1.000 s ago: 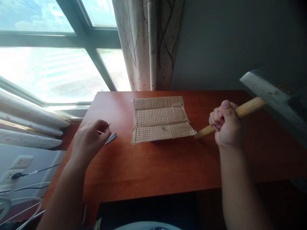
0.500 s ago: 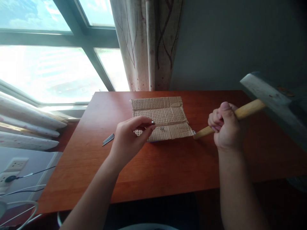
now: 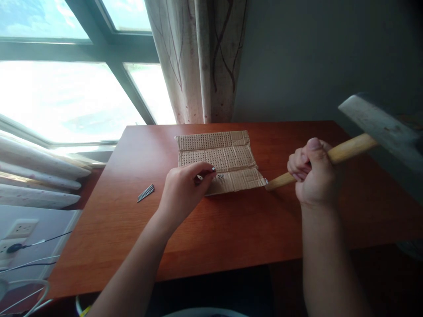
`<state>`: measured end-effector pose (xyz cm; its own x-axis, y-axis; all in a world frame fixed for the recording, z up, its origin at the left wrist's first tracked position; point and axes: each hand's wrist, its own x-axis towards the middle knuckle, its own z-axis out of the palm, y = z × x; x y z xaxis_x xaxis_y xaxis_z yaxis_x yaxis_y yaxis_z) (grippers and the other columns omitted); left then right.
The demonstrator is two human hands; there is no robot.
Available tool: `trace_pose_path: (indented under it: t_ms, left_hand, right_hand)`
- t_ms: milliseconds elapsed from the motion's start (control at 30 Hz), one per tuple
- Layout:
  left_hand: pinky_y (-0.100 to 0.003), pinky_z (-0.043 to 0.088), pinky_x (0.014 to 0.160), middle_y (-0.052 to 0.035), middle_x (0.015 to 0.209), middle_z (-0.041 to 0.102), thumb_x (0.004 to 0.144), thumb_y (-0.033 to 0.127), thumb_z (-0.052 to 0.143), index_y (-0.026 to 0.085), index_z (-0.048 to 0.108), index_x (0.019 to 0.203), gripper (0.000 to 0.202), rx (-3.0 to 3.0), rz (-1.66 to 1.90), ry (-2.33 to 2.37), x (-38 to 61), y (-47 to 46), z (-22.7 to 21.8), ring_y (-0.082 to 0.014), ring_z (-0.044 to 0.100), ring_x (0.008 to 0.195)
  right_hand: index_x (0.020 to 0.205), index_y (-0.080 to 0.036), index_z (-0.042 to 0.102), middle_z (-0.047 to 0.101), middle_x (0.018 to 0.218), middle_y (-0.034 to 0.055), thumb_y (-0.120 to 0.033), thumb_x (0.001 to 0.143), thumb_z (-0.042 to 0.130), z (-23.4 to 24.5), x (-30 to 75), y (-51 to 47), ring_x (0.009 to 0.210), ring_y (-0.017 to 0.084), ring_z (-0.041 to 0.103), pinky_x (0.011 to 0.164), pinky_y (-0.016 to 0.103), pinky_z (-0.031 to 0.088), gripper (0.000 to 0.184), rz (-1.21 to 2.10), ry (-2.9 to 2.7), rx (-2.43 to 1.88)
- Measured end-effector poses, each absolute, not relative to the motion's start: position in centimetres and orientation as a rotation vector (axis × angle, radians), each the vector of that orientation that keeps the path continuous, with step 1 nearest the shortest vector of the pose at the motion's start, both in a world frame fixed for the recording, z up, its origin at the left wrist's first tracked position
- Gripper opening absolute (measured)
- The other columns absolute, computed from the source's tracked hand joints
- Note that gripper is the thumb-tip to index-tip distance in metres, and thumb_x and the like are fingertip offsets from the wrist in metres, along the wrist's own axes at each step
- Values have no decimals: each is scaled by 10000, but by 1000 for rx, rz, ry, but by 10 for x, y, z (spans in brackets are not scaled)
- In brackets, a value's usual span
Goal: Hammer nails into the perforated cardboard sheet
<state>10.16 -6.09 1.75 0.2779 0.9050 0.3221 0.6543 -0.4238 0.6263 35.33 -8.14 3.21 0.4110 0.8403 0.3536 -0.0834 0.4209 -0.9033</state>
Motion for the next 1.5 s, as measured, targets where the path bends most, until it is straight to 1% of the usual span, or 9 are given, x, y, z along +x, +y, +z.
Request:
trace_pose_path:
  t_ms: [433,700,867,1100,1300,1500]
  left_hand:
    - [-216,491,607,9,772,760,865,295,635,213,726,868,123,2223,891,1428,102,-62,19,-126,669,629]
    - [-225,450,576,12,756,751,875,310,621,222,722,870,133,2286,850,1485,104,-63,21,-129,652,622]
    - [-235,422,577,16,756,752,875,281,620,230,718,864,111,2364,789,1537,107,-66,22,-127,641,598]
    - [-226,418,568,18,758,753,876,271,620,221,692,848,91,2336,839,1551,110,-68,18,-127,655,612]
    - [-219,404,555,28,744,744,863,259,626,225,682,832,73,2312,862,1546,109,-68,15,-121,650,625]
    - [-219,419,579,38,750,744,857,253,630,229,682,834,61,2244,852,1517,108,-66,15,-120,648,633]
  right_hand:
    - [554,-216,373,259,426,-91,-431,858,681,32,353,-83,346,53,220,360,248,144,484,699,-977,-971]
    - [559,-219,377,264,424,-93,-453,851,687,32,353,-83,344,53,224,358,246,145,486,697,-978,-987]
    - [550,-215,375,266,423,-91,-429,853,687,32,353,-83,343,53,225,360,248,141,485,699,-976,-977]
    - [557,-216,371,254,423,-95,-460,849,687,32,353,-83,343,49,218,358,243,146,495,699,-986,-986]
    - [556,-217,374,261,423,-92,-456,850,688,32,353,-83,345,52,223,355,243,147,492,698,-991,-988]
    - [557,-217,396,275,434,-88,-428,862,680,31,351,-82,349,56,228,350,245,141,467,701,-1001,-984]
